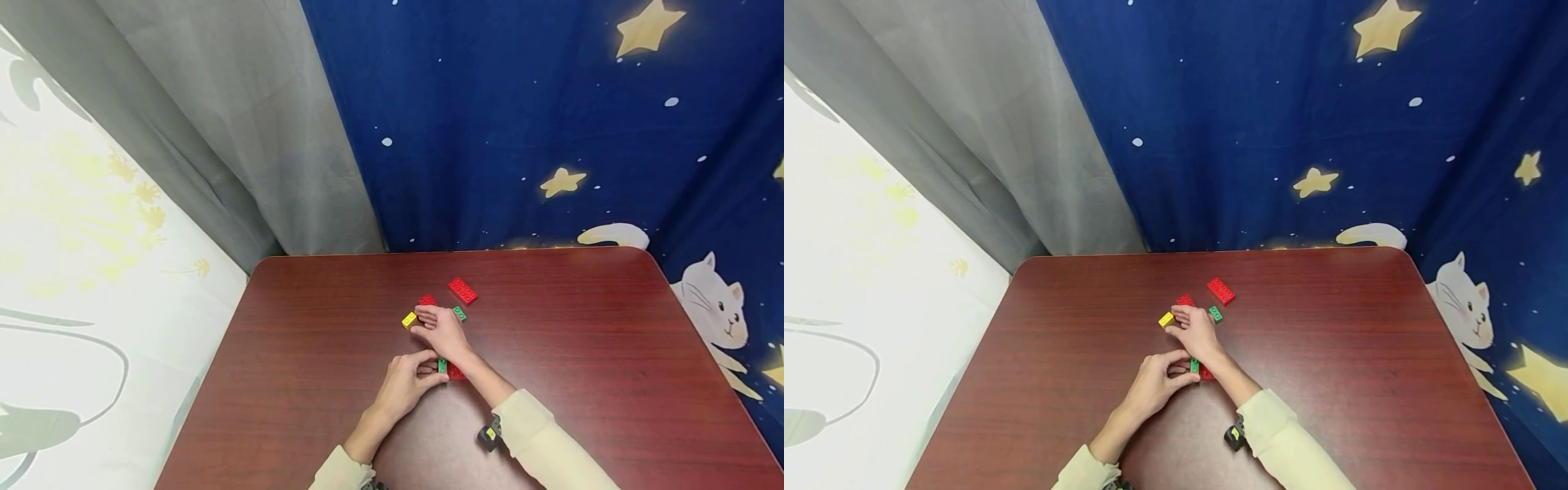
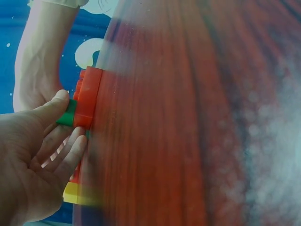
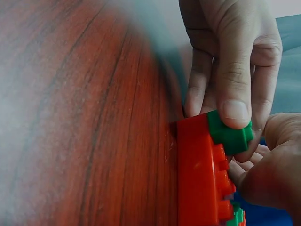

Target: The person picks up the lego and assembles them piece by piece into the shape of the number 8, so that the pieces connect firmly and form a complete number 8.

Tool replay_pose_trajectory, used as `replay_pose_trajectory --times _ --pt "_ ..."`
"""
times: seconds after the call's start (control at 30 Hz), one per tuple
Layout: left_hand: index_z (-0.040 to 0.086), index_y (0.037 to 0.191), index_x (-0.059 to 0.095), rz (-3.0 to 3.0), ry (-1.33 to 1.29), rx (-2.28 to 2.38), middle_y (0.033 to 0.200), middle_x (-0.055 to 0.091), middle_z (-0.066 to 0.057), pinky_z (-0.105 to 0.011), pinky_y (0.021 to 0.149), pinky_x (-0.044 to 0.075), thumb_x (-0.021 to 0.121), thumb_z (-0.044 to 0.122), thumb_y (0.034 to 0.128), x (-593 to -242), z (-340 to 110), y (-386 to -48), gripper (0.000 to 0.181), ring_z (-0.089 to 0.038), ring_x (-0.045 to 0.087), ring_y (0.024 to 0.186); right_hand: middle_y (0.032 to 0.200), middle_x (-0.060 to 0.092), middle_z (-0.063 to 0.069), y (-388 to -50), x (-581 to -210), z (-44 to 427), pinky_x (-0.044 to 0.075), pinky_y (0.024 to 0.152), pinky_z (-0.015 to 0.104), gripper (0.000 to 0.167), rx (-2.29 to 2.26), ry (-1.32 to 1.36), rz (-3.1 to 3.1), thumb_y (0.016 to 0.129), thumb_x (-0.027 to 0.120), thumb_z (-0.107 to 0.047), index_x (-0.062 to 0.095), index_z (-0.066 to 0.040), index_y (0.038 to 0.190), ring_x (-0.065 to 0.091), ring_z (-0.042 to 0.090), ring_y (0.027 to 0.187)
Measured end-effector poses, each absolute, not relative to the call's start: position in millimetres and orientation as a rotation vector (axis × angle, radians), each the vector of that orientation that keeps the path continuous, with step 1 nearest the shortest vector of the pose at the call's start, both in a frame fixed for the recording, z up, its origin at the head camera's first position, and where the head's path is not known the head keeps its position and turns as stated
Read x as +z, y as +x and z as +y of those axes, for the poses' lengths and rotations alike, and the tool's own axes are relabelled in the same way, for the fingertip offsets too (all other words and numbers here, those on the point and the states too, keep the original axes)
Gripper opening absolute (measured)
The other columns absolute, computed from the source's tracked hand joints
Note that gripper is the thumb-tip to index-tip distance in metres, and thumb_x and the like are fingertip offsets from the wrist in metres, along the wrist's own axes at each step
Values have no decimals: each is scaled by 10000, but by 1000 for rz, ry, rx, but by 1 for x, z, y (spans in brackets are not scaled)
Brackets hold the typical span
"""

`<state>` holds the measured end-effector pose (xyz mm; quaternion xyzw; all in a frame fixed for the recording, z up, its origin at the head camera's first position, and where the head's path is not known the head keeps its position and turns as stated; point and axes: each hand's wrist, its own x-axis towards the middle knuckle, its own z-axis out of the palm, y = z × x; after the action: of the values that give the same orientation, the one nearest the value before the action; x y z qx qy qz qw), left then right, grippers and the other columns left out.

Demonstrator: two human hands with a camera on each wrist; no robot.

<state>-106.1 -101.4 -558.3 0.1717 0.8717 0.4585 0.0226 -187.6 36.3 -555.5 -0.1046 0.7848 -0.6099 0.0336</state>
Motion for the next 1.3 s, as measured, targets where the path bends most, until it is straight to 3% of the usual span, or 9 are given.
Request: replay_pose_trajectory --times 0.4,0.77,1.03,1.3 --pt "79 1148 791 2690 522 1427 993 803 -66 -172 768 591 892 206 873 -558 -101 -106 319 -127 778 899 1116 788 151 -199 -558 29 628 869 410 407 -1708 -346 2621 841 904 -38 754 41 1211 775 278 993" --pt "88 1134 792 2688 529 1434 981 803 -58 -172 763 592 888 220 874 -559 -101 -106 306 -98 770 885 1009 803 51 -204 -563 24 619 801 379 381 -1567 -358 2746 806 954 -145 796 -43 1137 743 188 883" --pt "80 1161 790 2688 527 1433 996 802 -74 -182 773 597 891 214 875 -558 -101 -106 331 -133 779 898 1004 803 49 -207 -566 26 618 782 361 333 -1570 -419 2723 826 937 -127 799 -58 1121 745 188 868" --pt "107 1190 793 2663 528 1442 1031 805 -49 -168 774 588 882 215 883 -559 -102 -106 337 -87 772 908 1050 797 105 -207 -558 35 634 819 384 328 -1672 -421 2597 862 890 -50 775 -11 1166 771 243 915"
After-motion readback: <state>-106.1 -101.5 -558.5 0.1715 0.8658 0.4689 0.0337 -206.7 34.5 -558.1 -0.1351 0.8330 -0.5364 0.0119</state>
